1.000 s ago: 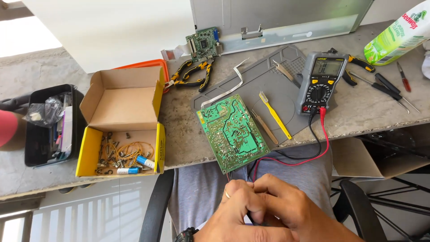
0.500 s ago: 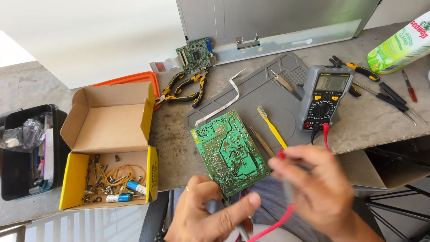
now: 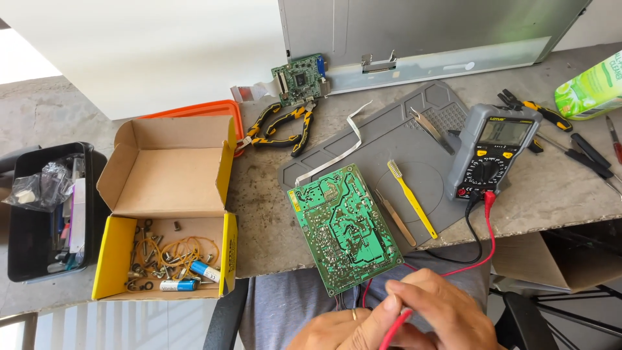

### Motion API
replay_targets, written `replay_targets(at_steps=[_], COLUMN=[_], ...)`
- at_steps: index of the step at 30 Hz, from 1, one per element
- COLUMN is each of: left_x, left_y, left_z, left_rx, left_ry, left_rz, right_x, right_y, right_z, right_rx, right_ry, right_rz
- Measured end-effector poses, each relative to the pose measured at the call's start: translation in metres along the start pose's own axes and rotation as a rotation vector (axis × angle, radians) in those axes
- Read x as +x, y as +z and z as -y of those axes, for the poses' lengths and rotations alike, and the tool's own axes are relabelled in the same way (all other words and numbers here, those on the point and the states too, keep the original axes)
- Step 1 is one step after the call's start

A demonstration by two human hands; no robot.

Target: The person holds a green circuit board and uses a metal probe to touch various points on the board. They then use a multimeter with red and black probes to test electrical connections on the board, flipping it over to access different sides.

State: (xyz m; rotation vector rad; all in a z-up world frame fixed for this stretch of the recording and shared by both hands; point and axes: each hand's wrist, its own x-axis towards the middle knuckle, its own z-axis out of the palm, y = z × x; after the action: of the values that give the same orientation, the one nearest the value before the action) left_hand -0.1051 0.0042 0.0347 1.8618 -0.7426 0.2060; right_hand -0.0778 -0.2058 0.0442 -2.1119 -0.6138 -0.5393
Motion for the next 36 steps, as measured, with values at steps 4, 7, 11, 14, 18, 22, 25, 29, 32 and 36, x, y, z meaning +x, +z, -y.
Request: replay_targets(at_steps=[4, 7, 11, 14, 18, 22, 25, 29, 32, 36], left_x=[-0.009, -0.013, -0.018, -0.040, -0.053, -0.028, -0.026, -0.015, 0.002, -0.002], left_y=[-0.003, 0.013, 0.033, 0.036, 0.023, 0.032, 0.025, 0.003, -0.034, -0.047], left_z=[0.008, -0.001, -0.019, -0.002, 0.023, -0.008, -0.002, 0.000, -0.001, -0.022], left_rx=[-0.232, -0.145, 0.403, 0.249, -0.041, 0.323, -0.041, 0.257, 0.074, -0.772], left_ry=[0.018, -0.220, -0.664, -0.797, -0.719, -0.587, -0.606, -0.341, -0.099, -1.089], left_rz=[0.071, 0.200, -0.387, -0.346, -0.216, -0.520, -0.448, -0.383, -0.190, -0.372], right_x=[0.018, 0.023, 0.013, 0.007, -0.008, -0.021, -0.005, 0.018, 0.000, -0.005], right_y=[-0.003, -0.027, -0.031, -0.036, -0.038, -0.030, -0.025, -0.024, -0.043, -0.058], right_z=[0.008, -0.004, -0.012, -0.012, -0.010, -0.006, 0.030, 0.037, -0.003, -0.025], right_rx=[0.092, 0.135, 0.174, 0.239, 0.001, 0.008, 0.027, -0.296, -0.075, 0.049], right_ry=[0.001, -0.135, -0.137, -0.120, -0.094, -0.091, 0.070, 0.047, 0.060, 0.300], right_rz=[-0.103, 0.386, 0.593, 0.699, 0.663, 0.586, 0.413, 0.041, -0.056, -0.260])
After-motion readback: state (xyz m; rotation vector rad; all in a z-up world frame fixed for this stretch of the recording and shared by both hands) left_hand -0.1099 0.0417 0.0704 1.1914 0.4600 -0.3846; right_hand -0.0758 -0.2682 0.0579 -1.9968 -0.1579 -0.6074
